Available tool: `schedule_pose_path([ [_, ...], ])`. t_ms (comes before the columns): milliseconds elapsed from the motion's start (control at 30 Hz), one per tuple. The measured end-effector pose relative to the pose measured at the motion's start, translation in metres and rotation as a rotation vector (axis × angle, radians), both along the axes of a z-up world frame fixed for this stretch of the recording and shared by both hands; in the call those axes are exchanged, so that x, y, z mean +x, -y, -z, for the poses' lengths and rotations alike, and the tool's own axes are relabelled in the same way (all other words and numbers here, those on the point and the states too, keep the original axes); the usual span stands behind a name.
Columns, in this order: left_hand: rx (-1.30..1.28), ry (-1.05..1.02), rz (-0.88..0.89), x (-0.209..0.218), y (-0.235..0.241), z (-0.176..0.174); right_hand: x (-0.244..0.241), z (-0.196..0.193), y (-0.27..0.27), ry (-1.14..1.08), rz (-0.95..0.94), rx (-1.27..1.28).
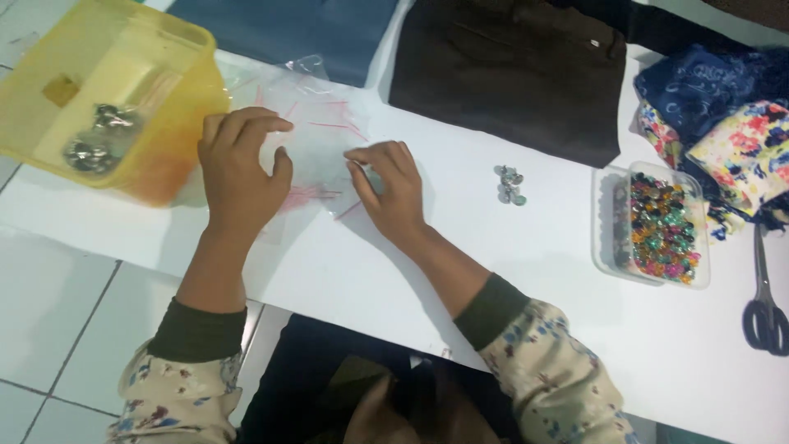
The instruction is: Bagging small colorful beads into clear plastic bags
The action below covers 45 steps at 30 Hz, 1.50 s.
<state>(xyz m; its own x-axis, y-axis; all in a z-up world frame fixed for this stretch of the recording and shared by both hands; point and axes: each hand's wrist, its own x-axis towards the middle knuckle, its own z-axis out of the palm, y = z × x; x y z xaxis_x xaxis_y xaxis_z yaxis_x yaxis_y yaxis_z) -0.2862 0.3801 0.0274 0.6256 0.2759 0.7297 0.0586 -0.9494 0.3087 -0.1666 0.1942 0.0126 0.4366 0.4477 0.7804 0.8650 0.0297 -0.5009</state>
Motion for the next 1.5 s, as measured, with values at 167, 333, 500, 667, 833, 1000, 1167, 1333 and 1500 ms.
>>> schedule_pose_path([
  [167,0.018,-0.032,-0.173,0.003,-0.016,0.029,-0.003,0.008,-0.05,0.053,0.007,-0.079],
  [333,-0.023,-0.162,-0.256,0.004,-0.01,0.028,0.002,0.019,-0.066,0.012,0.068,-0.302],
  [500,0.007,-0.198,-0.282,0.007,-0.001,0.029,0.013,0.031,-0.06,-0.129,0.033,-0.384],
  [667,0.003,-0.193,-0.278,0.009,0.004,0.028,0.019,0.045,-0.062,-0.13,0.016,-0.366],
  [833,0.038,-0.168,-0.211,0.007,0.012,0.013,0.014,0.034,-0.056,-0.135,0.023,-0.359],
  [1000,0.029,-0.291,-0.176,0.009,0.015,0.018,0.003,0.018,-0.041,-0.145,0.233,-0.577],
  [1167,0.048,-0.306,-0.184,0.011,0.011,0.025,0.014,0.023,-0.04,-0.215,0.183,-0.525],
  [1333,0.088,-0.265,-0.199,0.011,0.012,0.029,0.022,0.03,-0.035,-0.266,0.16,-0.407],
  [1500,0.169,-0.189,-0.188,0.008,0.016,0.016,0.024,0.023,-0.026,-0.361,0.1,-0.309],
])
